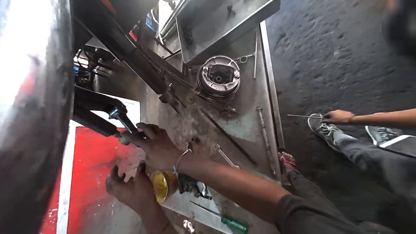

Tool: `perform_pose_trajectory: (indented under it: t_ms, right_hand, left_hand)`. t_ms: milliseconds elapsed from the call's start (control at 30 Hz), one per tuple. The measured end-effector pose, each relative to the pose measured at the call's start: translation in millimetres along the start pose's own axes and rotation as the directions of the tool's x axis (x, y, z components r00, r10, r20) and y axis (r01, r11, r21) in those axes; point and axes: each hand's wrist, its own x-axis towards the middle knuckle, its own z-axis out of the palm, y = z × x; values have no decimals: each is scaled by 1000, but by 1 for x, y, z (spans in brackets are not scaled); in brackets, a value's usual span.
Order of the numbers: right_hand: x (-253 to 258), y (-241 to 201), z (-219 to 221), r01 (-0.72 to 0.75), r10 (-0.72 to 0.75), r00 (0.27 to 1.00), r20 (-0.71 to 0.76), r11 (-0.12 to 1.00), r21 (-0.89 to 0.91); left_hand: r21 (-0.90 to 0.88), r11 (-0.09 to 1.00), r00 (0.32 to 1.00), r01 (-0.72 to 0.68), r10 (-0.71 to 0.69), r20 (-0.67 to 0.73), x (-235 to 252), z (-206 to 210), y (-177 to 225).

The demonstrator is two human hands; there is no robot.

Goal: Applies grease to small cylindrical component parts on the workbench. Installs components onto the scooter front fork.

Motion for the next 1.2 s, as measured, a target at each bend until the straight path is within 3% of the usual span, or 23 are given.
perform_pose_trajectory:
  t_ms: [367,567,767,833,933,1067,1200]
  right_hand:
    - [12,-1,6,-229,220,973,66,946,231]
    - [0,-6,5,-132,252,956,-147,823,552]
    - [-3,-8,23,-137,198,971,-138,923,359]
    - [-12,-8,27,-106,201,954,-222,920,377]
    - [-14,-15,20,-153,255,943,-212,902,404]
    - [-9,-26,25,-181,208,969,-132,966,187]
    - [-29,-34,27,-233,237,951,-198,971,47]
  left_hand:
    - [-39,997,993,66,-69,-98,-5,-33,-22]
    - [-85,993,993,80,-87,-74,-7,-46,-23]
    - [-107,993,995,58,-65,-69,-7,-52,-31]
    - [-110,992,996,56,-64,-66,-8,-57,-35]
    - [-100,994,996,46,-53,-65,-9,-63,-45]
    - [-103,989,987,101,-113,-112,-11,-67,-44]
    - [-165,984,998,59,-64,-22,-2,-76,-79]
